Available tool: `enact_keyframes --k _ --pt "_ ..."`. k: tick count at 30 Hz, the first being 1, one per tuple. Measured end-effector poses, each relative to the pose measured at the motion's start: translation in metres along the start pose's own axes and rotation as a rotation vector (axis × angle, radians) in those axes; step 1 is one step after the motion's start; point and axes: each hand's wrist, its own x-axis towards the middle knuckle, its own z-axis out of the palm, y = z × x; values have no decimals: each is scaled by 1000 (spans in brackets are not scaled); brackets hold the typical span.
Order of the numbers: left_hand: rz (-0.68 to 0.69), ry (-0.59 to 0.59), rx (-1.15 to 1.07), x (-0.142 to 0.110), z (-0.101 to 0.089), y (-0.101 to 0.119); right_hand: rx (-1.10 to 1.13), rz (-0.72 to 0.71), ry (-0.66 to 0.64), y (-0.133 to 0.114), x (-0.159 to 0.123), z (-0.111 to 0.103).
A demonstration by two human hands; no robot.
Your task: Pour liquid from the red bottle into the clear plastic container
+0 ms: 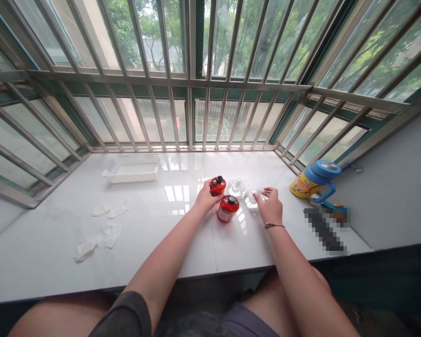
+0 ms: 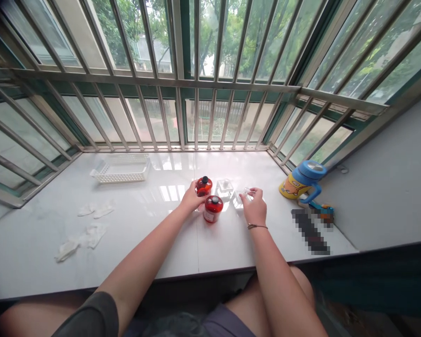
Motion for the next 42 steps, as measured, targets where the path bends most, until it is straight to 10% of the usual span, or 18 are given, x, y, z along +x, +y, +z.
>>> enact_keyframes --k 5,10,17,23,32,42 --pt "17 50 29 4 -15 -8 -21 -9 23 -4 41 16" --pt "-23 172 89 -17 -76 -27 -23 -33 -27 -15 61 33" --pt "-153 391 193 -55 -164 -44 12 -208 -234 -55 45 71" --pt "-234 475 271 -77 -188 -39 85 -366 -430 -87 35 96" --pt "-293 466 262 -110 -196 -34 37 -193 -301 -26 45 14" --pt "-312 350 452 -159 -196 -39 79 -12 -146 8 -63 -22"
